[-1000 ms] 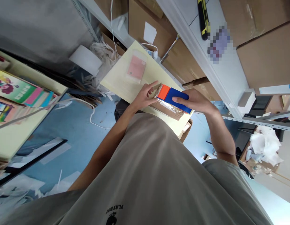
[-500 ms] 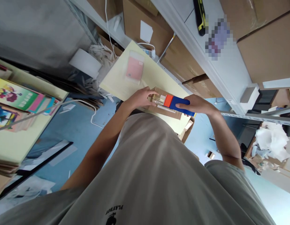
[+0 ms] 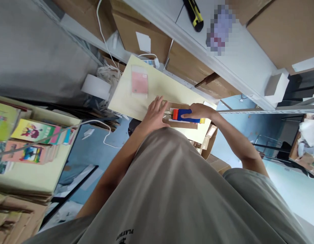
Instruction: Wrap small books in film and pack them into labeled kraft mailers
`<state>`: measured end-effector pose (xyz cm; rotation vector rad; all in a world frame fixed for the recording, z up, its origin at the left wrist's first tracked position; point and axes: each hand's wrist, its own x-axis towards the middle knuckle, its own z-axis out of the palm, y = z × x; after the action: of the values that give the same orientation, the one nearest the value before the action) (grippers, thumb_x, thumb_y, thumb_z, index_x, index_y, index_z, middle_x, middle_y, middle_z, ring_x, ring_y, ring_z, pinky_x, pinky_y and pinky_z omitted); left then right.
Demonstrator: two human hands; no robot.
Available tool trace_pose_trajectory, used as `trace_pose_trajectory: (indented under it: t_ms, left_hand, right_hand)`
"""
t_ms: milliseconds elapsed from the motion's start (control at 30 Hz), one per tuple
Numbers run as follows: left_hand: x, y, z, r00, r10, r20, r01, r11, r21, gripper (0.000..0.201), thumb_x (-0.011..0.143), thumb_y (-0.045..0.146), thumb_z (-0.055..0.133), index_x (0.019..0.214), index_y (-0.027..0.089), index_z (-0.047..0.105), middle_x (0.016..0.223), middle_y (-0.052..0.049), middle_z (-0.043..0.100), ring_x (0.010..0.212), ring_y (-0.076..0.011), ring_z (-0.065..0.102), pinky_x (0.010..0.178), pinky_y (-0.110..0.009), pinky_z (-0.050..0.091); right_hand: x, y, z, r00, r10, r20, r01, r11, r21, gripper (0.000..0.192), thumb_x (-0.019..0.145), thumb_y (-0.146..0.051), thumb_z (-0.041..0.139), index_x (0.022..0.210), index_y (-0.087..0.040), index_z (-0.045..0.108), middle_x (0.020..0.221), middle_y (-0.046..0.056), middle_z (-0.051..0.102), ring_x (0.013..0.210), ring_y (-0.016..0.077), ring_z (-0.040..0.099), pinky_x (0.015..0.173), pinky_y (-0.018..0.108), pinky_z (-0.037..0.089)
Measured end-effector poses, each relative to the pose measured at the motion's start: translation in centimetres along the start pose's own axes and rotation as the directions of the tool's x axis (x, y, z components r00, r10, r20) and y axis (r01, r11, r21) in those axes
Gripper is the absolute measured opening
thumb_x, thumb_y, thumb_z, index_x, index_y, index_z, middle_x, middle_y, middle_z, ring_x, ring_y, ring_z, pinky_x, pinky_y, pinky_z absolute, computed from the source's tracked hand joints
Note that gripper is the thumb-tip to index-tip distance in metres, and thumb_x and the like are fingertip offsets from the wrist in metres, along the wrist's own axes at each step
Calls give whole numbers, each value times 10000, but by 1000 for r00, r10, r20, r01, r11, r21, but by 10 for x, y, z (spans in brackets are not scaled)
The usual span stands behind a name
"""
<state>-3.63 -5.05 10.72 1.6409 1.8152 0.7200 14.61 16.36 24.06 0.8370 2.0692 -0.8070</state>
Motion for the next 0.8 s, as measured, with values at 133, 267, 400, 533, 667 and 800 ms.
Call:
trace_pose_trajectory:
  t_ms: [133, 267, 400, 533, 667, 800]
  left_hand:
    - [14, 14, 22, 982, 97, 161, -114, 988, 103, 1526, 742, 605, 1015, 1889, 91, 149, 1953, -329, 77, 1815, -595, 10, 1430, -797, -6]
    - [25, 14, 31, 973, 66, 220, -104, 980, 170, 1423, 740, 404, 954, 1872, 28, 178, 1912, -367, 206, 1800, -609, 97, 1437, -774, 0]
    - [23, 9, 27, 964, 79, 254, -136, 968, 213, 1402, 697, 280, 912, 1860, 0, 181, 1891, -391, 234, 1780, -609, 174, 1439, -745, 84]
    - [21, 10, 19, 952, 149, 269, -206, 958, 198, 1372, 722, 263, 892, 1870, 39, 174, 1882, -387, 253, 1772, -600, 202, 1427, -757, 114]
    - [26, 13, 12, 947, 190, 258, -242, 952, 188, 1297, 751, 250, 890, 1854, 29, 244, 1853, -396, 282, 1755, -595, 235, 1430, -748, 119]
    - [27, 3, 2, 945, 191, 264, -238, 958, 161, 1295, 747, 274, 894, 1856, 70, 256, 1860, -373, 267, 1751, -605, 223, 1423, -773, 126]
  right_hand:
    - [1, 1, 0, 998, 2, 64, -4, 999, 35, 689, 886, -903, 788, 736, -232, 734, 621, 82, 723, 650, 259, 720, 659, 366, 485]
    - [0, 3, 2, 998, -44, 48, 38, 993, 114, 631, 851, -860, 864, 876, -231, 809, 668, 69, 752, 710, 258, 744, 694, 355, 497]
    - [-4, 7, 0, 998, -57, -13, 58, 996, 70, 571, 784, -792, 967, 932, -257, 832, 690, 55, 757, 726, 269, 743, 680, 361, 468]
    - [-23, 15, -12, 989, -10, 148, -1, 997, 77, 673, 852, -897, 847, 744, -236, 770, 589, 56, 689, 642, 252, 706, 669, 381, 494]
    - [-53, 37, -27, 974, 9, 227, -51, 982, 180, 736, 806, -951, 837, 777, -216, 793, 620, 57, 723, 627, 231, 706, 700, 379, 541]
    - [-85, 86, -38, 948, 92, 303, -150, 973, 175, 796, 775, -1005, 800, 822, -210, 792, 644, 55, 731, 637, 228, 707, 673, 359, 551]
